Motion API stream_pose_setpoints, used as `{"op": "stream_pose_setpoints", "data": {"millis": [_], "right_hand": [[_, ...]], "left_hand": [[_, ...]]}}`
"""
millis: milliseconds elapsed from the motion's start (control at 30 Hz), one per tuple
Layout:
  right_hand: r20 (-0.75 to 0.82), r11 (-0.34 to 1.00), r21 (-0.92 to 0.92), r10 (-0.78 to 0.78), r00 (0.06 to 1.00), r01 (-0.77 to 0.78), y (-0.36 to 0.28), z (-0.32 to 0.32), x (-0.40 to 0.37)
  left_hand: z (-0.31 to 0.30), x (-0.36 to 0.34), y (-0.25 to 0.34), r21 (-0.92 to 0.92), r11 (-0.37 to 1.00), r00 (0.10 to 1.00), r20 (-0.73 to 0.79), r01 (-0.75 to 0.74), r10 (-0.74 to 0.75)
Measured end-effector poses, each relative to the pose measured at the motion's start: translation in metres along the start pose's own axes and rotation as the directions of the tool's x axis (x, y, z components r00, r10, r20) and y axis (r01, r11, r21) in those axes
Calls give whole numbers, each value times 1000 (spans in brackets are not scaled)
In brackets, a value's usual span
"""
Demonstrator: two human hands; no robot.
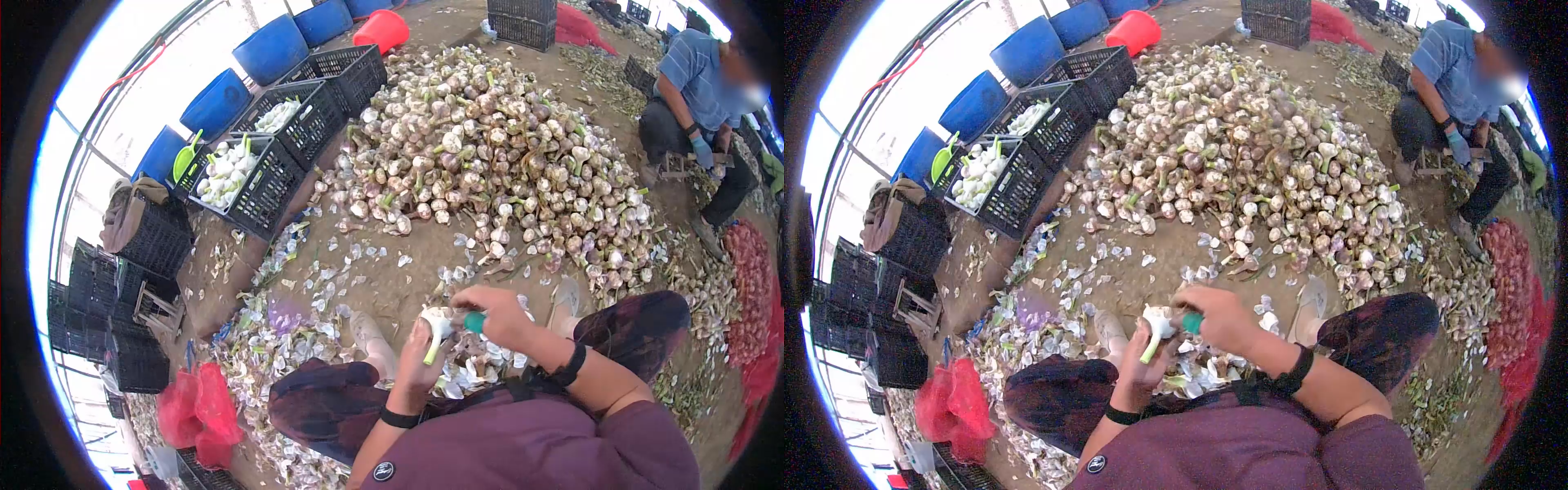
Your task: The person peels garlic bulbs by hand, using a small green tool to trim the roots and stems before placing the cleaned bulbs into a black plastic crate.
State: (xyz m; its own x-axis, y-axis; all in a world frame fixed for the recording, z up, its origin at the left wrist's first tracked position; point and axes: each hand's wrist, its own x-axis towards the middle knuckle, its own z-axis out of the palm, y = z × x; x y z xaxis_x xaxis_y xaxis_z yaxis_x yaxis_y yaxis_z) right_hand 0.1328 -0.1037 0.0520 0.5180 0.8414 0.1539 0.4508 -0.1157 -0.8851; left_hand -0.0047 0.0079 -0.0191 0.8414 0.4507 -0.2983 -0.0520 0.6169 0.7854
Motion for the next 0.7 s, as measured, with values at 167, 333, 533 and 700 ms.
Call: {"op": "stream_pose_setpoints", "data": {"millis": [167,333,533,700], "right_hand": [[-2,886,-347,-329,944,308,14,19,-4],[114,789,-459,-403,908,408,18,15,0],[31,769,-609,-222,975,195,54,1,14],[294,753,-657,230,928,22,76,-3,0]], "left_hand": [[15,-4,13,-246,955,955,-199,167,-218],[8,-5,7,-317,939,991,15,132,-134],[13,-12,22,-59,966,953,191,252,-237],[16,-8,21,100,994,993,100,51,-61]]}}
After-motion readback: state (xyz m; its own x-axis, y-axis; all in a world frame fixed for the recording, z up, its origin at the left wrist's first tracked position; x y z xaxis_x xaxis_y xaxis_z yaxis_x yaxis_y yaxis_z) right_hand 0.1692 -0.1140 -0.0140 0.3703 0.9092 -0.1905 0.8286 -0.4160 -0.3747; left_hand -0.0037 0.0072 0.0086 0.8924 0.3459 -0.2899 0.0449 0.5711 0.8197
